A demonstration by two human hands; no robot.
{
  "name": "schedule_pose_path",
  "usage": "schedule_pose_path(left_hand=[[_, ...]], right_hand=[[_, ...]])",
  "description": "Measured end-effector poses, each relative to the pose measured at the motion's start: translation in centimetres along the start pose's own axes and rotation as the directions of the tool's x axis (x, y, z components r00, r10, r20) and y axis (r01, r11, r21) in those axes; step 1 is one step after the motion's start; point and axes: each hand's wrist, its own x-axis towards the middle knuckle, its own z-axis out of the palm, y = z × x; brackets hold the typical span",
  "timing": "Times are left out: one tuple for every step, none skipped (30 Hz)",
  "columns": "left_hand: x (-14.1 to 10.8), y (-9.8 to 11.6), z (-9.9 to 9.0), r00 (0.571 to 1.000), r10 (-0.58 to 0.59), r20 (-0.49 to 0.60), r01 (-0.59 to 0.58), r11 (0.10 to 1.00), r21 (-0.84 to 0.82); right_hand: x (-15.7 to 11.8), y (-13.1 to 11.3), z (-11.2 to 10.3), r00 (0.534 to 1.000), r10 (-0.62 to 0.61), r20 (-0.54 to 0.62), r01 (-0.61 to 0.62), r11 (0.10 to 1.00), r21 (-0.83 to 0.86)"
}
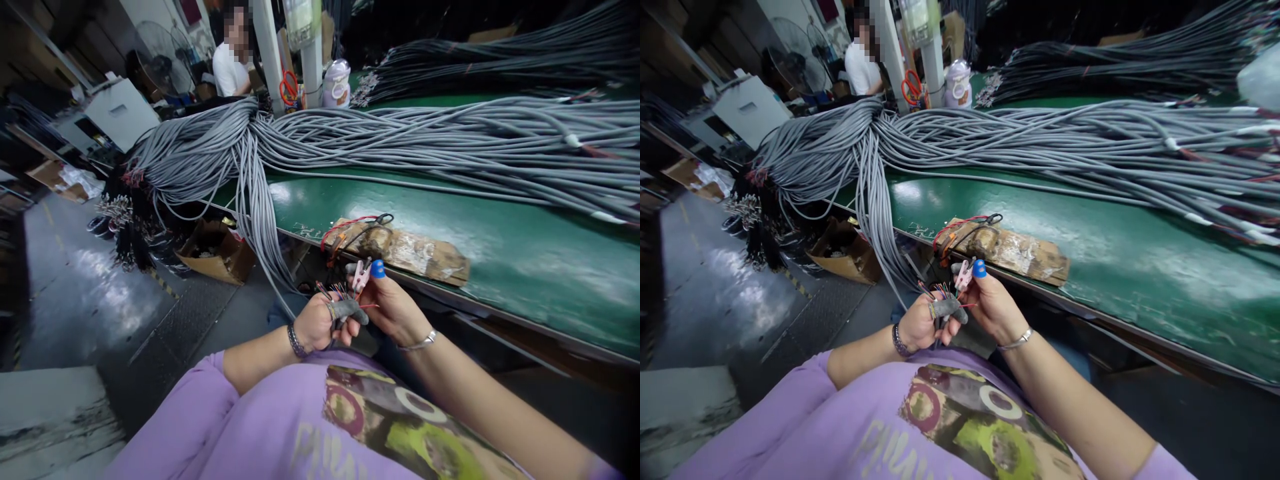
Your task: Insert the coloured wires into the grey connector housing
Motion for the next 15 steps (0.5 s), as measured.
schedule_pose_path(left_hand=[[0.0, 0.0, 0.0, 1.0, 0.001, -0.002, -0.001, 1.0, 0.001], [-0.1, -0.1, 0.0, 1.0, 0.002, 0.0, -0.002, 1.0, 0.002], [-0.1, -0.1, 0.0, 1.0, 0.005, 0.004, -0.005, 1.0, 0.0], [-0.2, -0.2, 0.0, 1.0, 0.006, 0.007, -0.006, 1.0, -0.004], [-0.4, -0.2, 0.0, 1.0, 0.003, 0.012, -0.003, 1.0, -0.006], [-0.5, -0.3, -0.1, 1.0, -0.001, 0.014, 0.001, 1.0, -0.005], [-0.7, -0.4, -0.1, 1.0, -0.002, 0.01, 0.002, 1.0, -0.002], [-0.9, -0.5, -0.1, 1.0, -0.001, 0.002, 0.001, 1.0, 0.006], [-1.0, -0.5, -0.1, 1.0, 0.002, -0.008, -0.002, 1.0, 0.015], [-1.1, -0.6, -0.1, 1.0, 0.007, -0.017, -0.007, 1.0, 0.024], [-1.2, -0.6, -0.1, 1.0, 0.016, -0.024, -0.015, 0.999, 0.03], [-1.3, -0.5, -0.1, 0.999, 0.024, -0.028, -0.023, 0.999, 0.034], [-1.3, -0.5, -0.1, 0.999, 0.033, -0.03, -0.032, 0.999, 0.034], [-1.3, -0.4, 0.0, 0.998, 0.044, -0.035, -0.043, 0.999, 0.033], [-1.2, -0.3, 0.0, 0.997, 0.058, -0.043, -0.057, 0.998, 0.031]], right_hand=[[0.0, 0.1, -0.1, 1.0, 0.01, -0.01, -0.009, 0.999, 0.046], [0.0, 0.2, -0.2, 0.999, 0.022, -0.023, -0.02, 0.994, 0.104], [0.0, 0.4, -0.3, 0.999, 0.039, -0.033, -0.034, 0.986, 0.164], [0.0, 0.5, -0.4, 0.998, 0.059, -0.036, -0.05, 0.975, 0.218], [0.0, 0.6, -0.6, 0.996, 0.082, -0.036, -0.069, 0.962, 0.266], [0.0, 0.6, -0.7, 0.994, 0.102, -0.033, -0.087, 0.949, 0.304], [-0.1, 0.6, -0.8, 0.993, 0.117, -0.03, -0.101, 0.938, 0.331], [-0.1, 0.6, -0.9, 0.992, 0.127, -0.026, -0.11, 0.933, 0.342], [-0.1, 0.5, -1.0, 0.991, 0.132, -0.023, -0.117, 0.933, 0.34], [-0.2, 0.4, -1.0, 0.99, 0.136, -0.023, -0.121, 0.936, 0.332], [-0.2, 0.2, -0.9, 0.99, 0.138, -0.029, -0.121, 0.939, 0.321], [-0.2, 0.1, -0.8, 0.99, 0.137, -0.035, -0.119, 0.943, 0.311], [-0.3, 0.0, -0.7, 0.99, 0.134, -0.041, -0.115, 0.945, 0.305], [-0.3, -0.1, -0.6, 0.991, 0.126, -0.045, -0.107, 0.947, 0.303], [-0.3, -0.2, -0.5, 0.992, 0.115, -0.049, -0.095, 0.948, 0.303]])
